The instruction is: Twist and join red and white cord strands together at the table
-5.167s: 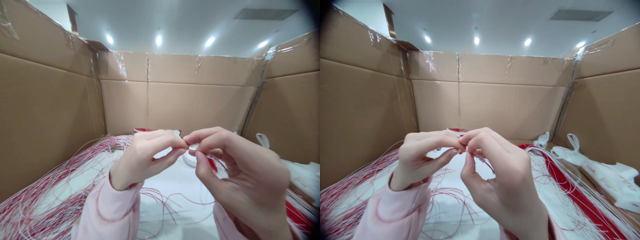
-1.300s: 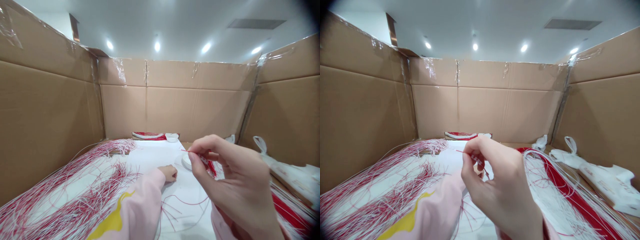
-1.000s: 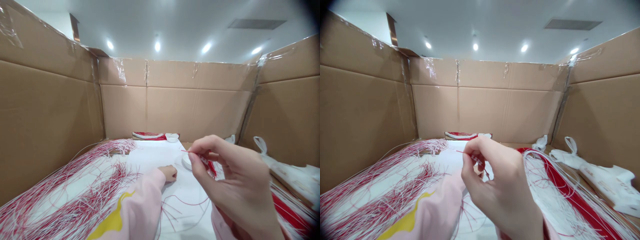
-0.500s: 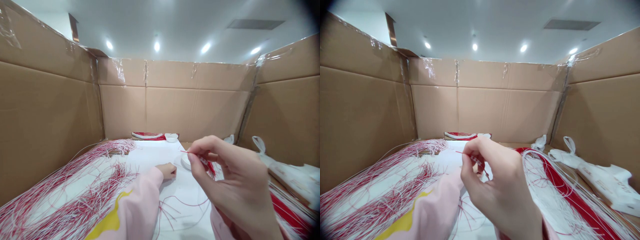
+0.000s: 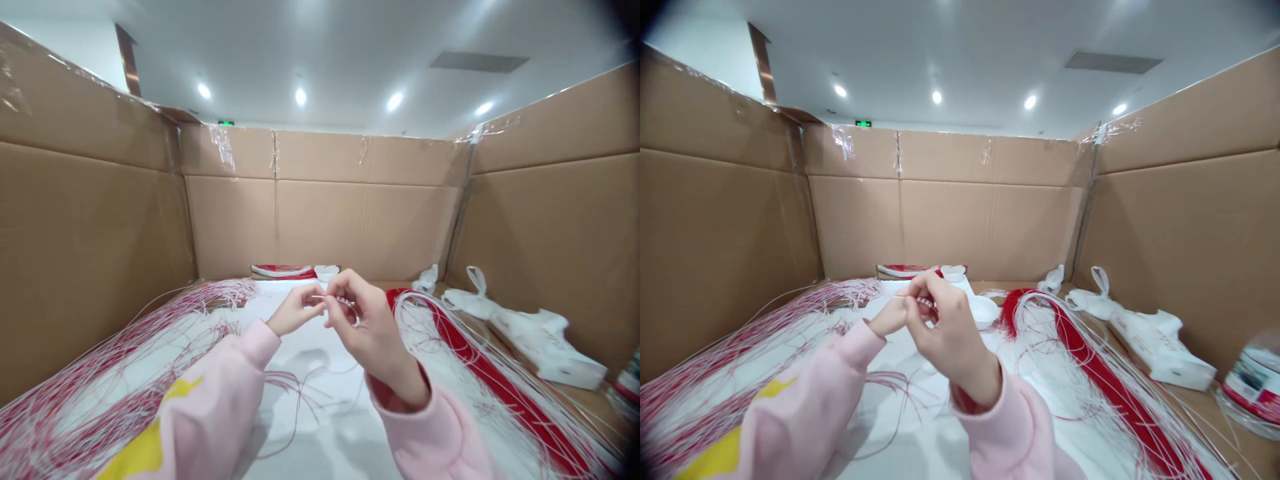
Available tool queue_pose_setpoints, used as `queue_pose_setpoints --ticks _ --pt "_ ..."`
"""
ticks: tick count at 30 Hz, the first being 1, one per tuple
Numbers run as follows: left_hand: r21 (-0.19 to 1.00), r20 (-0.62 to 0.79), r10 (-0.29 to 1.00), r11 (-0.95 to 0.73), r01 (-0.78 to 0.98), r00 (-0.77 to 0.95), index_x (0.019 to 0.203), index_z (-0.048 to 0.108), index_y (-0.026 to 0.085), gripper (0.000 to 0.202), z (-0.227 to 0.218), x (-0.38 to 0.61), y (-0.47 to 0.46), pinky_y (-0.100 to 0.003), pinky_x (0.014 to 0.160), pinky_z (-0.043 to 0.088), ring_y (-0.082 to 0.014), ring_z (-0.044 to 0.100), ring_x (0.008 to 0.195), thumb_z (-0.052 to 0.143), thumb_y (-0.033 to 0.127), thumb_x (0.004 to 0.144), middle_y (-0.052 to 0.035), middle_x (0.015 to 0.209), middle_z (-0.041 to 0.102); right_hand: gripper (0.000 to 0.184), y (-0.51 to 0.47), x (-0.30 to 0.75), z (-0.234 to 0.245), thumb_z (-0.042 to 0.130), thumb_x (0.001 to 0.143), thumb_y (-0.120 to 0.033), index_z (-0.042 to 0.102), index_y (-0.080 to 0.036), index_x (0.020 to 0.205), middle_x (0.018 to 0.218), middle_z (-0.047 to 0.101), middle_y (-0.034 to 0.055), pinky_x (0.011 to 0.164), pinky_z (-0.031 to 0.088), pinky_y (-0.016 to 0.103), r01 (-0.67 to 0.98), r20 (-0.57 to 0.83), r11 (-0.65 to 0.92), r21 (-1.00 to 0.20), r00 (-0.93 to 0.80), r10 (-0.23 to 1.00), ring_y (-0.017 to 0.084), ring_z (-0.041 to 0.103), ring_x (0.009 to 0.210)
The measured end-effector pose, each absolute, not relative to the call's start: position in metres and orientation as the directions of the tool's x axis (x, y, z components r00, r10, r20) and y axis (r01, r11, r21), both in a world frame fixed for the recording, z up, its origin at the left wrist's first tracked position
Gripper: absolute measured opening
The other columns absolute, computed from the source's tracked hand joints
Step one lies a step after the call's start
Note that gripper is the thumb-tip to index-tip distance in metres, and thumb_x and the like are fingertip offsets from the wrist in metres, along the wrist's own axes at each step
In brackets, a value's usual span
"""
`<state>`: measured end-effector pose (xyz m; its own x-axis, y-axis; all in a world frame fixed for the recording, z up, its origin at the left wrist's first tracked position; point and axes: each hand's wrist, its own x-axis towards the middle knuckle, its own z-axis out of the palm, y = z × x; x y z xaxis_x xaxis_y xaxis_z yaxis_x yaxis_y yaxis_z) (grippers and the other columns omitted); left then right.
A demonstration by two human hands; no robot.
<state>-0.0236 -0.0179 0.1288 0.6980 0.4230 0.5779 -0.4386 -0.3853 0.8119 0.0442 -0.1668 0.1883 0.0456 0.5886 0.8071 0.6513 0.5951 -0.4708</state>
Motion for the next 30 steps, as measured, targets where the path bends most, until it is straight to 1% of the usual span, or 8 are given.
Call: queue_pose_setpoints --ticks 3,5,7,13,15,18,23,30 --pt "0.874 0.477 0.486 -0.348 -0.339 0.732 0.075 0.055 0.013 0.020 0.101 -0.037 -0.015 -0.022 0.061 0.046 -0.0106 0.055 0.063 0.062 0.030 0.070 -0.0019 0.069 0.057 0.005 -0.151 0.053 0.158 0.047 0.079 -0.017 0.044 -0.017 0.075 0.066 0.045 -0.0037 0.045 0.038 0.017 0.544 0.744 0.599 -0.588 0.071 0.665 0.005 0.046 0.052" --pt "0.899 0.437 0.578 -0.305 -0.314 0.689 0.073 0.053 0.012 0.021 0.080 -0.044 -0.016 -0.021 0.060 0.045 -0.0090 0.053 0.061 0.064 0.030 0.068 -0.0007 0.067 0.054 0.008 -0.141 0.060 0.134 0.046 0.081 -0.022 0.043 -0.017 0.076 0.068 0.041 -0.0034 0.045 0.044 0.018 0.406 0.680 0.589 -0.699 0.123 0.722 0.006 0.045 0.053" --pt "0.920 0.390 0.652 -0.254 -0.297 0.650 0.070 0.052 0.012 0.024 0.061 -0.046 -0.016 -0.021 0.058 0.044 -0.0082 0.052 0.058 0.067 0.030 0.065 0.0005 0.064 0.053 0.011 -0.132 0.067 0.112 0.047 0.081 -0.027 0.044 -0.017 0.076 0.070 0.040 -0.0020 0.047 0.050 0.020 0.288 0.626 0.569 -0.770 0.166 0.762 0.008 0.044 0.058" --pt "0.952 0.259 0.772 -0.100 -0.291 0.581 0.071 0.055 0.012 0.030 0.026 -0.034 -0.020 -0.021 0.058 0.045 -0.0086 0.053 0.057 0.071 0.033 0.058 0.0007 0.064 0.055 0.017 -0.118 0.081 0.068 0.051 0.078 -0.033 0.043 -0.018 0.076 0.058 0.035 -0.0056 0.042 0.051 0.021 0.035 0.466 0.475 -0.879 0.273 0.842 0.006 0.034 0.046" --pt "0.956 0.220 0.782 -0.055 -0.287 0.583 0.073 0.057 0.011 0.030 0.022 -0.030 -0.022 -0.021 0.060 0.046 -0.0089 0.055 0.059 0.071 0.033 0.058 -0.0001 0.066 0.057 0.019 -0.117 0.084 0.057 0.052 0.077 -0.033 0.043 -0.018 0.075 0.057 0.037 -0.0056 0.045 0.052 0.023 0.018 0.422 0.442 -0.897 0.330 0.844 0.006 0.037 0.047" --pt "0.953 0.188 0.785 -0.001 -0.302 0.590 0.071 0.059 0.011 0.027 0.019 -0.026 -0.027 -0.021 0.061 0.048 -0.0094 0.056 0.061 0.071 0.031 0.057 -0.0006 0.067 0.058 0.019 -0.116 0.085 0.042 0.054 0.075 -0.033 0.045 -0.017 0.074 0.063 0.043 -0.0026 0.053 0.054 0.024 0.062 0.391 0.400 -0.915 0.388 0.835 0.009 0.047 0.057" --pt "0.936 0.172 0.791 0.054 -0.348 0.587 0.069 0.059 0.012 0.024 0.013 -0.029 -0.034 -0.021 0.063 0.049 -0.0086 0.057 0.061 0.072 0.028 0.057 0.0009 0.067 0.059 0.017 -0.117 0.082 0.027 0.054 0.075 -0.031 0.047 -0.016 0.071 0.081 0.052 0.0025 0.064 0.053 0.026 0.132 0.380 0.356 -0.925 0.355 0.854 0.014 0.054 0.081" --pt "0.907 0.247 0.762 0.036 -0.420 0.599 0.071 0.057 0.012 0.024 0.015 -0.035 -0.037 -0.021 0.062 0.049 -0.0095 0.059 0.062 0.072 0.026 0.058 0.0004 0.068 0.061 0.014 -0.121 0.074 0.023 0.053 0.077 -0.027 0.045 -0.016 0.073 0.087 0.055 0.0031 0.065 0.053 0.027 0.134 0.367 0.343 -0.930 0.300 0.880 0.013 0.057 0.079"
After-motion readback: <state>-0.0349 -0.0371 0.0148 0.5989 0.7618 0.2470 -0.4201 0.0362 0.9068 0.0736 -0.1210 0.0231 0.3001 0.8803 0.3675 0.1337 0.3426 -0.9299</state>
